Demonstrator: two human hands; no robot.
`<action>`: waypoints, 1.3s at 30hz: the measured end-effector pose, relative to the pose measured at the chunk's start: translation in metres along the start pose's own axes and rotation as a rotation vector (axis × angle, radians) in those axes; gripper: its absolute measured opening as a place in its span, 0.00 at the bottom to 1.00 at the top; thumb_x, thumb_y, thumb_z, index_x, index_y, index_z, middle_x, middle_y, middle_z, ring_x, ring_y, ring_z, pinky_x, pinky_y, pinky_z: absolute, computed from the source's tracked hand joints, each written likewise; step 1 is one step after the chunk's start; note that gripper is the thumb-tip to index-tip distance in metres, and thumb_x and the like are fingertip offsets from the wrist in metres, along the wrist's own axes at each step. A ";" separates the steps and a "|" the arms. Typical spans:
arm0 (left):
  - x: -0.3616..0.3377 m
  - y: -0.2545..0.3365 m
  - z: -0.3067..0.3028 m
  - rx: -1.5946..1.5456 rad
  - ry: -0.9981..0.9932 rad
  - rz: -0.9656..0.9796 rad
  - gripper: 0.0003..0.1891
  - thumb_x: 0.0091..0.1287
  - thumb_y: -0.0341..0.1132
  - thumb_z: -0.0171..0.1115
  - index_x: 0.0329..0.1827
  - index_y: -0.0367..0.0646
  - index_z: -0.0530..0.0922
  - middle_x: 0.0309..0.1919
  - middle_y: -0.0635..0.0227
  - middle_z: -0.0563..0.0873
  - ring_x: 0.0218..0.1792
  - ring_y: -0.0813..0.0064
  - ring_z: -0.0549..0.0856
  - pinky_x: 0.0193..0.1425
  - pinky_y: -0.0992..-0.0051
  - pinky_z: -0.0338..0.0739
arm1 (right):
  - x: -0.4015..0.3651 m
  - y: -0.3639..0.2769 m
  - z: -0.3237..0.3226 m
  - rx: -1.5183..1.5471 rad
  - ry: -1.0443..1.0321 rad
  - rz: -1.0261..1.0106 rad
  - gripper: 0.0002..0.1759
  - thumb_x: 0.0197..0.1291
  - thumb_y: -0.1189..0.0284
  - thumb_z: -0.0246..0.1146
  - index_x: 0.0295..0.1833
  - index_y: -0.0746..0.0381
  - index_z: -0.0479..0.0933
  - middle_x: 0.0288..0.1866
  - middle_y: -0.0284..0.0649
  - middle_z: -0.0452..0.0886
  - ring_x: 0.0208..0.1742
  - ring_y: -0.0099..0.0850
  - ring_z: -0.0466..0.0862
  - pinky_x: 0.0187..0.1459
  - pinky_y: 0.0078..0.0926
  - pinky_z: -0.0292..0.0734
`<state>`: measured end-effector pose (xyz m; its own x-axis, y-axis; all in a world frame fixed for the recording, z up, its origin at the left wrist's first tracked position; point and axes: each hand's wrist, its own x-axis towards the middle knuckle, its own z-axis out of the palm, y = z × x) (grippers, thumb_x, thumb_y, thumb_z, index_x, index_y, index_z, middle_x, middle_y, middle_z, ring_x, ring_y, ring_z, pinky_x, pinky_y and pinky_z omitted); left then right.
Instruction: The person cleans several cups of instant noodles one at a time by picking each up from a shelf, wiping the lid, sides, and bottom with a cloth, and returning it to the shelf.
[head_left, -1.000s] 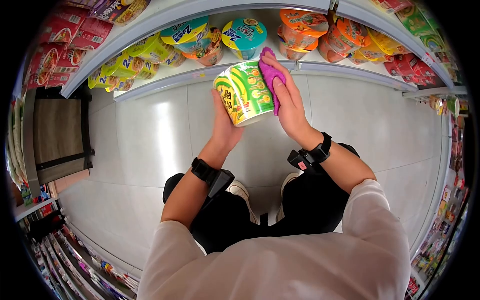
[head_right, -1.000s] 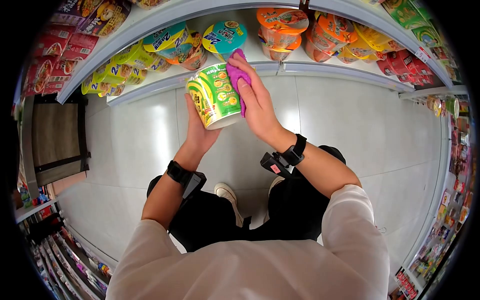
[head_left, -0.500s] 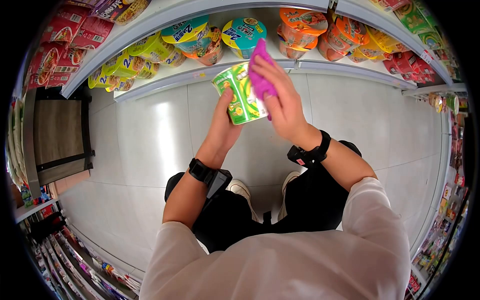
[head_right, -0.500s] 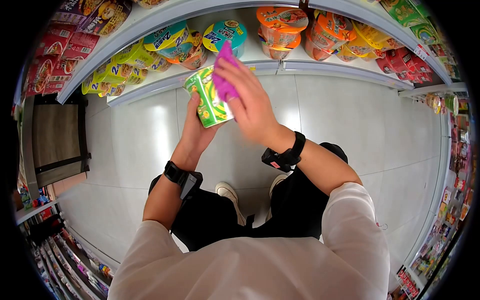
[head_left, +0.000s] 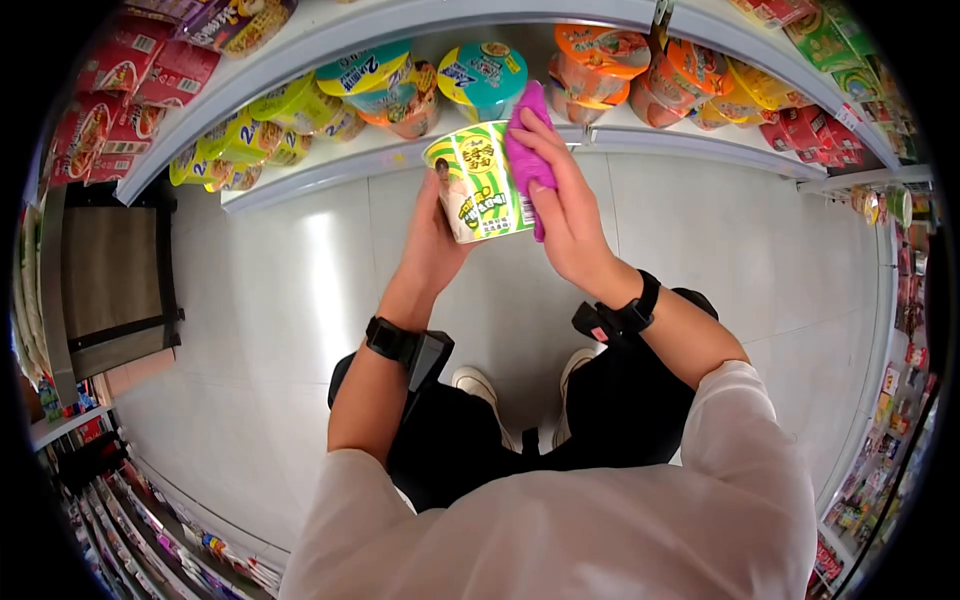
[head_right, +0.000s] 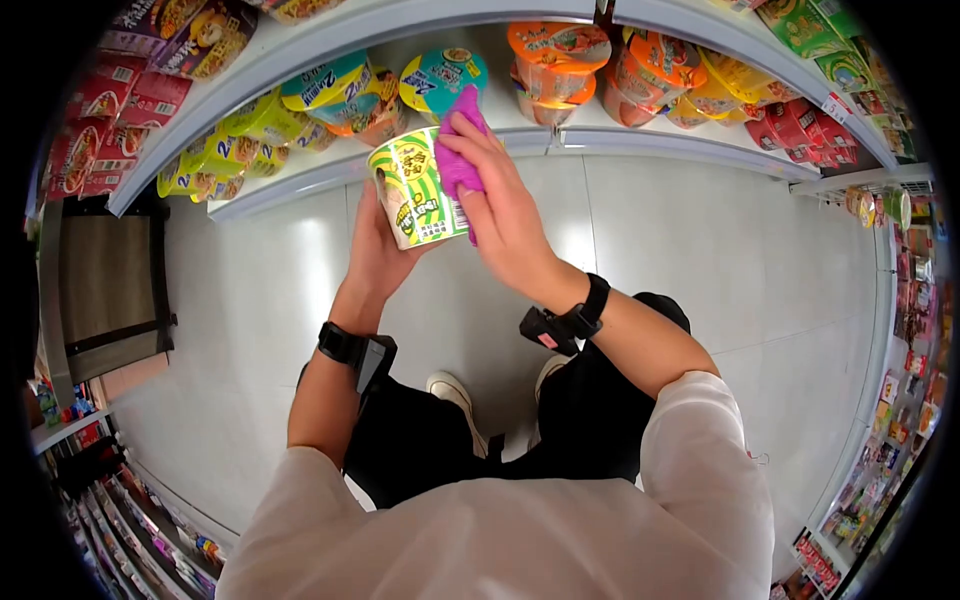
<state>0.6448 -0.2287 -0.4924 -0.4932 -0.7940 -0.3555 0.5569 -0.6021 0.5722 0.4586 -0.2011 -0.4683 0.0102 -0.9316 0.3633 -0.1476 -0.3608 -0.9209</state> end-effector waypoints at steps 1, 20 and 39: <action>0.001 -0.002 0.001 0.069 -0.005 0.001 0.32 0.80 0.60 0.33 0.78 0.50 0.60 0.73 0.65 0.71 0.71 0.62 0.74 0.73 0.54 0.70 | 0.002 -0.001 0.000 -0.101 -0.029 -0.073 0.25 0.70 0.74 0.49 0.72 0.65 0.65 0.79 0.52 0.61 0.81 0.49 0.58 0.79 0.41 0.51; 0.010 -0.010 -0.004 -0.341 0.076 0.033 0.43 0.71 0.74 0.37 0.74 0.46 0.67 0.67 0.56 0.77 0.65 0.56 0.78 0.72 0.54 0.72 | -0.002 0.016 0.005 -0.567 -0.500 -0.546 0.26 0.49 0.75 0.62 0.58 0.59 0.81 0.59 0.37 0.83 0.68 0.38 0.77 0.73 0.47 0.65; 0.011 0.010 -0.017 0.723 0.228 0.343 0.30 0.79 0.49 0.50 0.75 0.37 0.68 0.71 0.53 0.73 0.72 0.67 0.70 0.76 0.71 0.59 | 0.028 0.048 -0.029 0.478 -0.222 0.933 0.33 0.75 0.45 0.48 0.63 0.65 0.75 0.54 0.40 0.84 0.50 0.27 0.85 0.49 0.24 0.82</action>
<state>0.6562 -0.2452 -0.5027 -0.1840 -0.9678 -0.1715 0.0466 -0.1829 0.9820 0.4235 -0.2437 -0.4980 0.2801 -0.8179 -0.5026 0.2121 0.5633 -0.7986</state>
